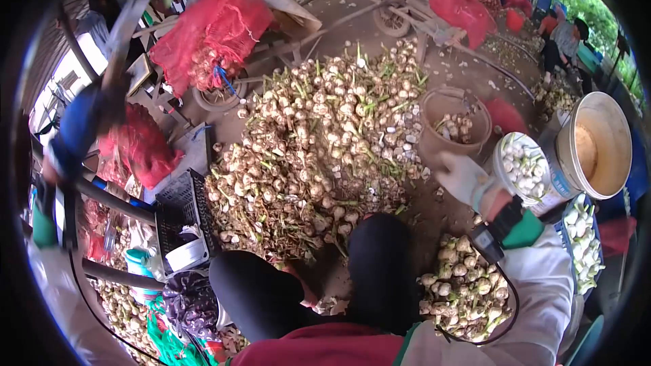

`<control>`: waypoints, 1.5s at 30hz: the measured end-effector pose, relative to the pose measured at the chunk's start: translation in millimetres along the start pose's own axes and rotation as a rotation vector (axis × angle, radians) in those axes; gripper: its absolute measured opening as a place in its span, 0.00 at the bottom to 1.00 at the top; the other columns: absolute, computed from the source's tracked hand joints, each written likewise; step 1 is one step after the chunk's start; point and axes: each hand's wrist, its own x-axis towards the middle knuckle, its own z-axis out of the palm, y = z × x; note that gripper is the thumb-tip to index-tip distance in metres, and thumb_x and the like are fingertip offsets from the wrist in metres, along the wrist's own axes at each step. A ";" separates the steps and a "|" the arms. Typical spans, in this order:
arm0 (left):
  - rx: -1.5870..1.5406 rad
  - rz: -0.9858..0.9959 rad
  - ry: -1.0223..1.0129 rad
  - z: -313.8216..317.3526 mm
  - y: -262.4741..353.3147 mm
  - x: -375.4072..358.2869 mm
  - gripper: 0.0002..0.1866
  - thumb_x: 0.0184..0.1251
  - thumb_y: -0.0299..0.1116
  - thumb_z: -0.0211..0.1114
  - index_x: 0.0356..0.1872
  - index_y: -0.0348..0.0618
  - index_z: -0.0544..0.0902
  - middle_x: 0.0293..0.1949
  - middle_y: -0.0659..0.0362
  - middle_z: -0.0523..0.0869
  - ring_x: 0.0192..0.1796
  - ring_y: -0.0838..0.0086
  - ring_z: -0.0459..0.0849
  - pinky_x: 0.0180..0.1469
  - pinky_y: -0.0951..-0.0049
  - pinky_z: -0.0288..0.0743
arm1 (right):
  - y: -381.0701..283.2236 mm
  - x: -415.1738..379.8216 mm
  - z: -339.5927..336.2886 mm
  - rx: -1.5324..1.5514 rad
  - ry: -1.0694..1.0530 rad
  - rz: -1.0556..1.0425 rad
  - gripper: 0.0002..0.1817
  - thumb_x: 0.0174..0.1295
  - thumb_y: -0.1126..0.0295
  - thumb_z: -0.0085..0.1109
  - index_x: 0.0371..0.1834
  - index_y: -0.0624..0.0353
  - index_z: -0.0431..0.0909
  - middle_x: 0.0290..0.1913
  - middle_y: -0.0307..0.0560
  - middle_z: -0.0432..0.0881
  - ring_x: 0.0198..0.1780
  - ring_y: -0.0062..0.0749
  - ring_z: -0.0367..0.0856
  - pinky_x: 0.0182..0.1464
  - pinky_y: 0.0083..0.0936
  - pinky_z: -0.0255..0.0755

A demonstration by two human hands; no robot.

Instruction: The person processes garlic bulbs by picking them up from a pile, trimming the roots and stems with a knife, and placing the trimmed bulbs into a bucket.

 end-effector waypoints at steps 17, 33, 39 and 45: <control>-0.491 0.185 -0.476 316.6 -199.1 240.8 0.34 0.61 0.40 0.71 0.68 0.46 0.69 0.51 0.45 0.83 0.52 0.55 0.85 0.52 0.63 0.78 | 61.3 198.1 155.6 1.539 0.103 0.520 0.12 0.67 0.71 0.56 0.52 0.60 0.76 0.43 0.43 0.81 0.40 0.22 0.79 0.39 0.23 0.74; -0.783 -0.367 -0.436 384.3 -331.6 205.6 0.27 0.70 0.30 0.63 0.69 0.46 0.66 0.51 0.59 0.82 0.41 0.75 0.82 0.39 0.73 0.80 | 144.9 115.9 292.5 0.945 -0.031 0.610 0.19 0.66 0.62 0.61 0.55 0.62 0.77 0.40 0.45 0.86 0.38 0.27 0.83 0.44 0.25 0.76; -0.256 0.021 -0.028 388.5 -311.4 194.5 0.34 0.61 0.25 0.71 0.67 0.42 0.65 0.54 0.57 0.79 0.50 0.71 0.79 0.51 0.75 0.77 | 102.5 129.1 311.9 1.238 0.158 0.689 0.16 0.71 0.67 0.52 0.56 0.66 0.74 0.44 0.47 0.83 0.44 0.28 0.81 0.47 0.27 0.74; -0.542 -0.147 0.086 392.7 -305.5 190.8 0.27 0.57 0.32 0.74 0.58 0.42 0.74 0.51 0.52 0.80 0.48 0.65 0.81 0.53 0.63 0.74 | 104.0 141.1 230.9 0.295 0.037 0.396 0.12 0.63 0.70 0.56 0.50 0.55 0.77 0.39 0.54 0.84 0.38 0.52 0.84 0.39 0.38 0.77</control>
